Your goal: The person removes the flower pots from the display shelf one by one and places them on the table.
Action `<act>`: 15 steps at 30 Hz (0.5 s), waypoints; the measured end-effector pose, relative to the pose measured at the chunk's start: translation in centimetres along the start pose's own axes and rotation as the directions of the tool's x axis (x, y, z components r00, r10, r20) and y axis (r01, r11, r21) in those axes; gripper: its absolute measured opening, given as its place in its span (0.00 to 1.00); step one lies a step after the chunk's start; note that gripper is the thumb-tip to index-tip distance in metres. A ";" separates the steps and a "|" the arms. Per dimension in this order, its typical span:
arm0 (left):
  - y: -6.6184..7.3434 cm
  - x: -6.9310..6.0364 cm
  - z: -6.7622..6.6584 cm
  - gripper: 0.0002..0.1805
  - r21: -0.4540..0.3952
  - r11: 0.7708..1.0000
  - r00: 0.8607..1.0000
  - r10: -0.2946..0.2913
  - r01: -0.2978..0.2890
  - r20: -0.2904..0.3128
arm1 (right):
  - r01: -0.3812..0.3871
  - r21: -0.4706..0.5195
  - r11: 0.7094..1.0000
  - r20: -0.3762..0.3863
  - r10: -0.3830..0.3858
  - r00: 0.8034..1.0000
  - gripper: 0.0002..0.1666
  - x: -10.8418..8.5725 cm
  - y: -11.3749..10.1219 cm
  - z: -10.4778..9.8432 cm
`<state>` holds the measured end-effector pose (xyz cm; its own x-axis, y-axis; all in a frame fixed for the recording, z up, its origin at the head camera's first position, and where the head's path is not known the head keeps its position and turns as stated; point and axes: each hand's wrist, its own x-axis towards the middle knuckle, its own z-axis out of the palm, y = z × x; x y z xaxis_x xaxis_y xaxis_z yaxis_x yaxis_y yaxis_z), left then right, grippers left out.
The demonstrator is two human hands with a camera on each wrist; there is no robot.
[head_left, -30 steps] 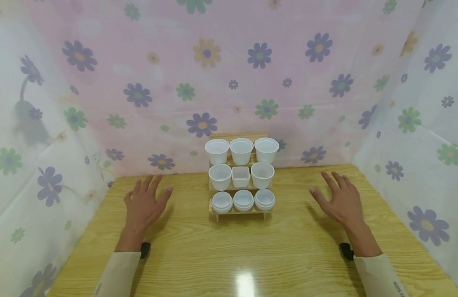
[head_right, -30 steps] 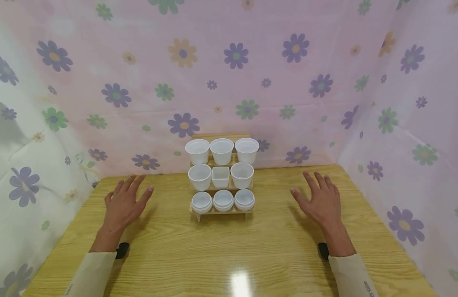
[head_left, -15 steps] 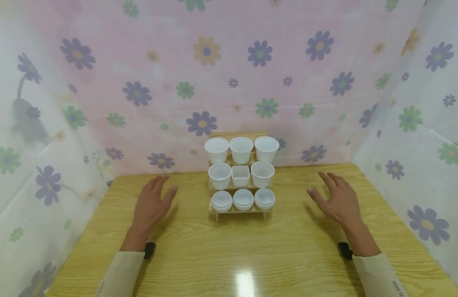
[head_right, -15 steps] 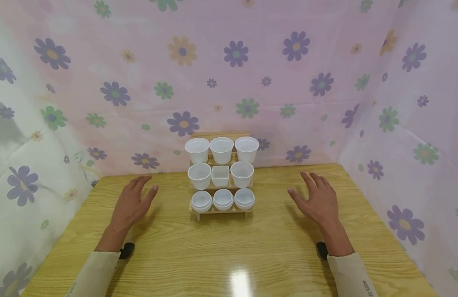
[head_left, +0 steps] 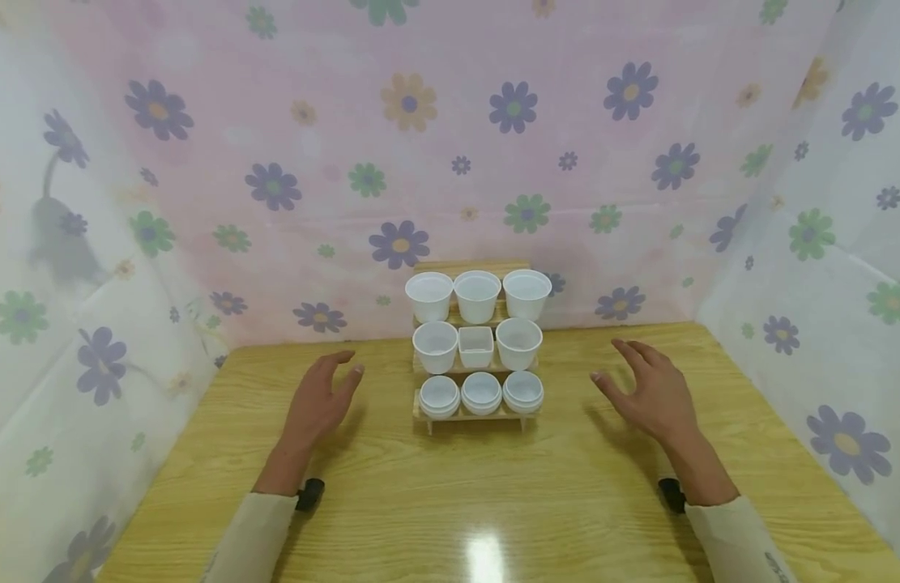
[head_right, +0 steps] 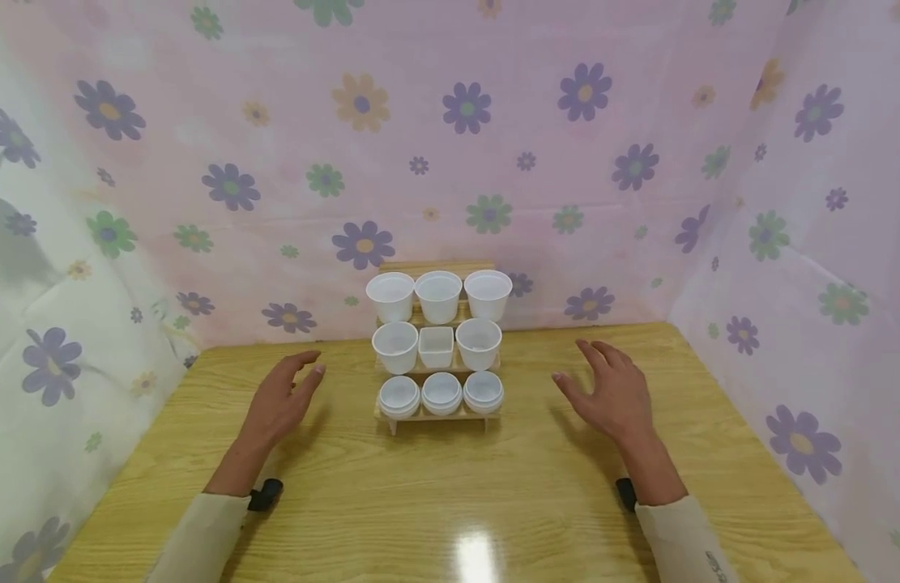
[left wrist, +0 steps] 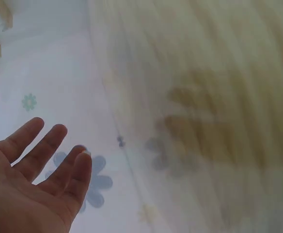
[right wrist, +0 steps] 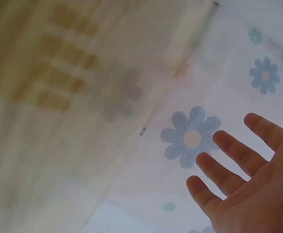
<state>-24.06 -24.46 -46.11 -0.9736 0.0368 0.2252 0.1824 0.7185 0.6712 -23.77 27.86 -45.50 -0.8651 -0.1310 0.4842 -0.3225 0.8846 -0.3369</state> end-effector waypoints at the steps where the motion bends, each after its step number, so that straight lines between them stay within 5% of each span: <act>1: 0.1 0.1 0.2 0.36 -0.014 1.000 1.000 -0.004 0.004 0.008 | 0.008 0.003 1.000 -0.003 -0.008 1.000 0.42 0.2 -0.2 0.1; 15: 1.7 0.9 2.9 0.33 -0.168 0.984 0.991 -0.043 0.064 0.125 | 0.016 0.106 0.994 0.067 -0.023 0.997 0.38 1.8 -2.9 1.6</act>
<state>-25.05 -21.16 -46.84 -0.9901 0.0922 0.1058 0.1399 0.5922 0.7936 -25.04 24.35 -44.93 -0.8811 -0.1811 0.4368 -0.3751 0.8302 -0.4125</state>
